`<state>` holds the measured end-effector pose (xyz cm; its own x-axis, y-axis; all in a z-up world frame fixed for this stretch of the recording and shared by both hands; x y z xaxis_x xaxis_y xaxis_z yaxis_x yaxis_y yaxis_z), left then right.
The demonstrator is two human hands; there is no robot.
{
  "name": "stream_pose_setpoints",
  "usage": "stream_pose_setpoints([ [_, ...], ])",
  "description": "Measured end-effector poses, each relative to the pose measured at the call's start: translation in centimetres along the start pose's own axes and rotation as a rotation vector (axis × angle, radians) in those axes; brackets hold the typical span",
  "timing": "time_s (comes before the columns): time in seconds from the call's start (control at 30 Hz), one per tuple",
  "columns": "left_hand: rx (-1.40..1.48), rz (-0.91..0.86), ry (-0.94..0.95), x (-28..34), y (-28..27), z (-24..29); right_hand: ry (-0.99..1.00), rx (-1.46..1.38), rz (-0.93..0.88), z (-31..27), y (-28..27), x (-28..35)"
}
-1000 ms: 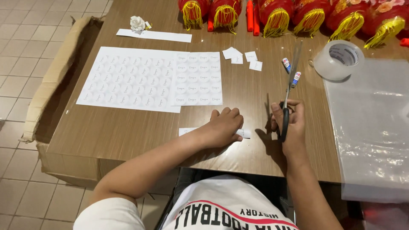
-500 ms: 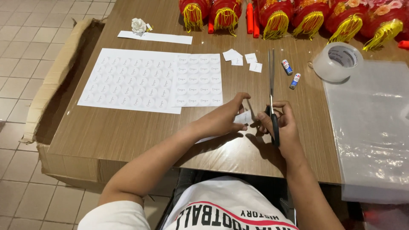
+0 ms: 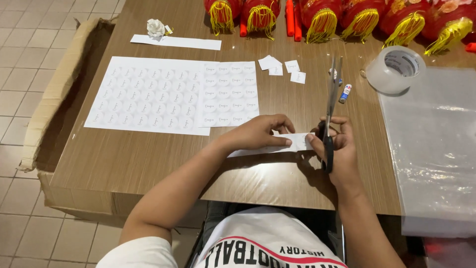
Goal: The person cuts printed paper sheets into smaller rectangular pieces using scissors. They handle the paper, position it, and trim the edges while working at a table with red lanterns and other craft supplies nearby.
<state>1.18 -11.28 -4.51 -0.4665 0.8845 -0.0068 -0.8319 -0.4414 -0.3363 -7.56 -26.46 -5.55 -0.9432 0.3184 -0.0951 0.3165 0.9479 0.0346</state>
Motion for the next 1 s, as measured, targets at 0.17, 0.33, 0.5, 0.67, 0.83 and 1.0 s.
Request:
stream_pose_setpoints([
  [0.17, -0.041, 0.191, -0.003, 1.5, -2.9, 1.3, -0.027, 0.016, 0.067, 0.2, -0.8, -0.1],
  [0.33, 0.027, 0.439, 0.074, 3.1, -5.9, 2.7, 0.035, 0.052, -0.018, 1.4, -1.7, 0.8],
  [0.5, 0.134, 0.637, 0.157, 4.1, -7.5, 2.6, 0.16, 0.083, -0.141, 2.8, -1.5, 3.2],
  [0.67, 0.199, 0.608, 0.192, 4.3, -6.6, 3.2, 0.199, 0.058, -0.251, 3.6, 0.1, 4.0],
  [0.83, 0.228, 0.573, 0.153, 4.8, -6.1, 3.9, 0.182, 0.061, -0.265, 2.4, 1.8, 3.9],
  [1.0, 0.249, 0.559, 0.138, 5.0, -6.0, 4.0, 0.181, 0.043, -0.294, 2.2, 2.8, 3.8],
])
Point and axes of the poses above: each hand's wrist, its own x-axis away from the middle knuckle, its own y-axis out of the palm, z = x × y, the point moved 8 cm from there along -x, towards the middle knuckle, and after that the axes turned 2 degrees about x, right-handed, at the moved point
